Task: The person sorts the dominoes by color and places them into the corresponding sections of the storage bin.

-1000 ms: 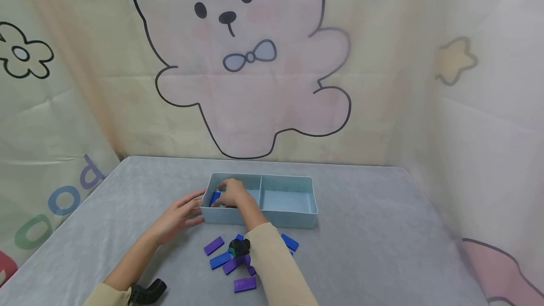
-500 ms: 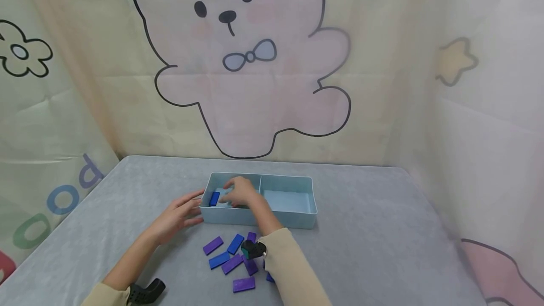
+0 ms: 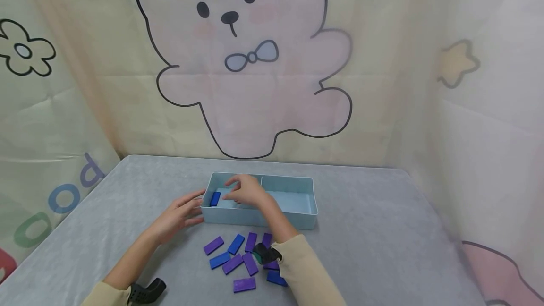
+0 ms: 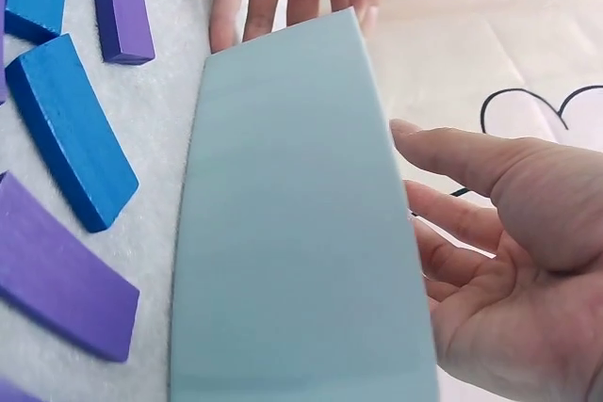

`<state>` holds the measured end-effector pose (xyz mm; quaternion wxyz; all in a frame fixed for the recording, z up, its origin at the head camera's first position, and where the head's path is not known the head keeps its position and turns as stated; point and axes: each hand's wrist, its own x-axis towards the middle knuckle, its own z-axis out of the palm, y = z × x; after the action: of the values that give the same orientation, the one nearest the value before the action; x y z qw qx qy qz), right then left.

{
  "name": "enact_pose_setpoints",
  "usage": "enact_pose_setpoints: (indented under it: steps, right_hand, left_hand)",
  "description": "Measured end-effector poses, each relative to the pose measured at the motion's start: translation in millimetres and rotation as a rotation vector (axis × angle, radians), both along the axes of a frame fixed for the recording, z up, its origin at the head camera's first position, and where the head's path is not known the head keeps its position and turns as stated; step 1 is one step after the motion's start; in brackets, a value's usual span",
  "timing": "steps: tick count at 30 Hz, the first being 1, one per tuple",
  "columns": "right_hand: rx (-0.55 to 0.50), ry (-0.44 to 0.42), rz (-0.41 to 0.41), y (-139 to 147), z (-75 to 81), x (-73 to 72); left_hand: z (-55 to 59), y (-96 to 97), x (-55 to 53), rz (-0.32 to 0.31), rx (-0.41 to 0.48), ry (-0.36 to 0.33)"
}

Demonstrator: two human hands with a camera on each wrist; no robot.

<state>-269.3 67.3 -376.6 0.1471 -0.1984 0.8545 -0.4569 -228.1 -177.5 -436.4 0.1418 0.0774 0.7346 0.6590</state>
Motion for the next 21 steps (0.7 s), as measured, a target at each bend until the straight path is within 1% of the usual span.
enact_pose_setpoints:
  steps: [6, 10, 21]
  right_hand:
    - [-0.015, 0.073, 0.051, 11, 4.1, 8.3]
    - [-0.023, 0.108, 0.067, 19, 4.5, 12.6]
    - [-0.07, 0.12, 0.052, 43, 2.9, 24.4]
  left_hand:
    - [0.4, 0.8, 0.7, 0.008, -0.001, -0.003]
    - [0.5, 0.9, 1.2, 0.015, -0.003, -0.003]
    - [0.0, 0.7, 1.2, 0.017, -0.008, -0.002]
